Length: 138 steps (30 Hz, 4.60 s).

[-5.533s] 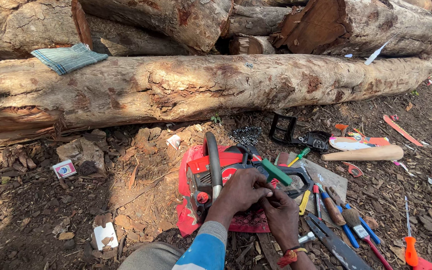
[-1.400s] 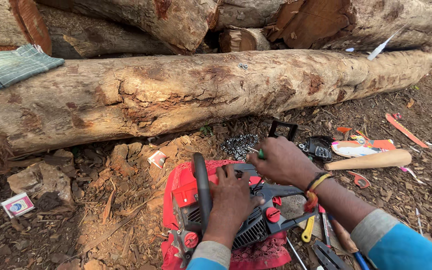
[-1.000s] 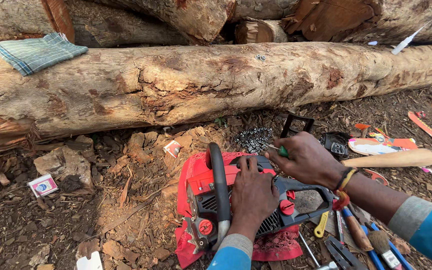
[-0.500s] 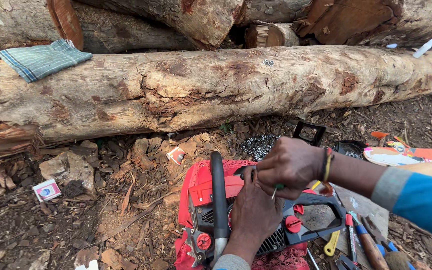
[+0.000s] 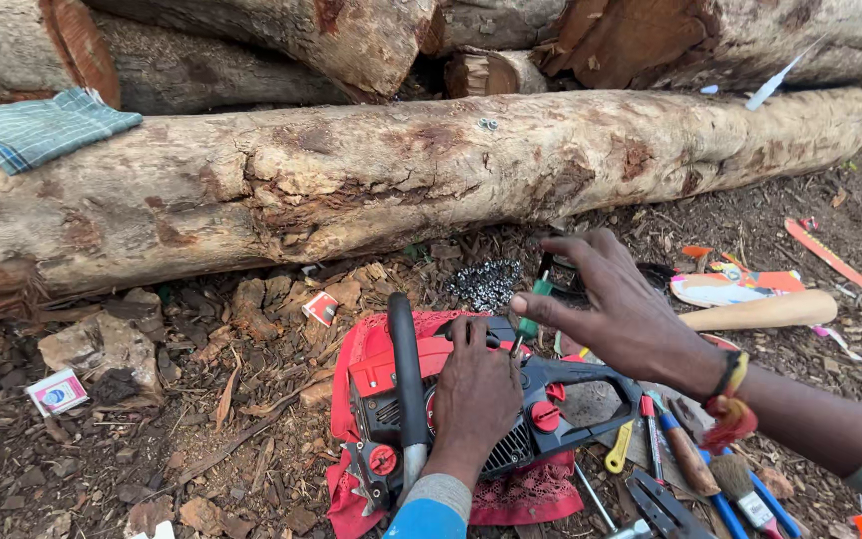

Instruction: The person uses a green screwdriver to remove screws from the top cover of a red chainsaw. They lift off the cover, exposing the engine, and then place the cover back on the chainsaw.

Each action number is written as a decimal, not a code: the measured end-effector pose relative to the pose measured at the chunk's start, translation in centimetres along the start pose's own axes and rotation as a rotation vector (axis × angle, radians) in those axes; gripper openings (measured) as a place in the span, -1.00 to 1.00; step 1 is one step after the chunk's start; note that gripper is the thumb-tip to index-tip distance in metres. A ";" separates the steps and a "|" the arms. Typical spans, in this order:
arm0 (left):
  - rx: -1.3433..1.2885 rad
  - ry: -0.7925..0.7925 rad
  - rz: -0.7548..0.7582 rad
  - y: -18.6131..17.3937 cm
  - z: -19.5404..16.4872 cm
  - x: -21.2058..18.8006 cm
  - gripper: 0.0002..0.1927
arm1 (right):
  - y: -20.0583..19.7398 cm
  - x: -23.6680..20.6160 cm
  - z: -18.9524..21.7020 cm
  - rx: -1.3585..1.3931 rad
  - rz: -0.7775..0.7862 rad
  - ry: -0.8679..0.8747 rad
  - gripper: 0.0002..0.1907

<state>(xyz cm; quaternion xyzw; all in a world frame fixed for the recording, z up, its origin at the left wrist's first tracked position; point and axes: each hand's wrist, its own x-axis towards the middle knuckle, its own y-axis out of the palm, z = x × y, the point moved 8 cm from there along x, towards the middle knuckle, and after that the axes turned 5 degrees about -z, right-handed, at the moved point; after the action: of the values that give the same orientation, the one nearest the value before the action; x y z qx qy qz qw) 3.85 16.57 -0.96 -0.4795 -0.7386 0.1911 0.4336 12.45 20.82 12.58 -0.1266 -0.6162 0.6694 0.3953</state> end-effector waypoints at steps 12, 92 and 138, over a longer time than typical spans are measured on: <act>-0.102 0.001 0.005 -0.8 -0.1 -0.1 -0.63 | 3.6 2.0 -1.9 0.028 0.617 0.431 -0.54; -0.280 -0.139 0.032 -0.2 0.6 -0.4 -0.72 | 0.5 1.3 1.0 -0.229 0.243 -0.085 -0.32; -0.425 0.063 -0.177 -0.8 0.1 -0.7 -0.86 | 8.4 -7.6 -3.4 0.383 -0.667 0.062 -0.84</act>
<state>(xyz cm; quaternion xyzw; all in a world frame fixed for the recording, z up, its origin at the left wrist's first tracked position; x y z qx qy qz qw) 3.47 15.63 -0.76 -0.4992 -0.7874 -0.0228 0.3609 16.48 18.69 1.68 0.1366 -0.4753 0.6029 0.6261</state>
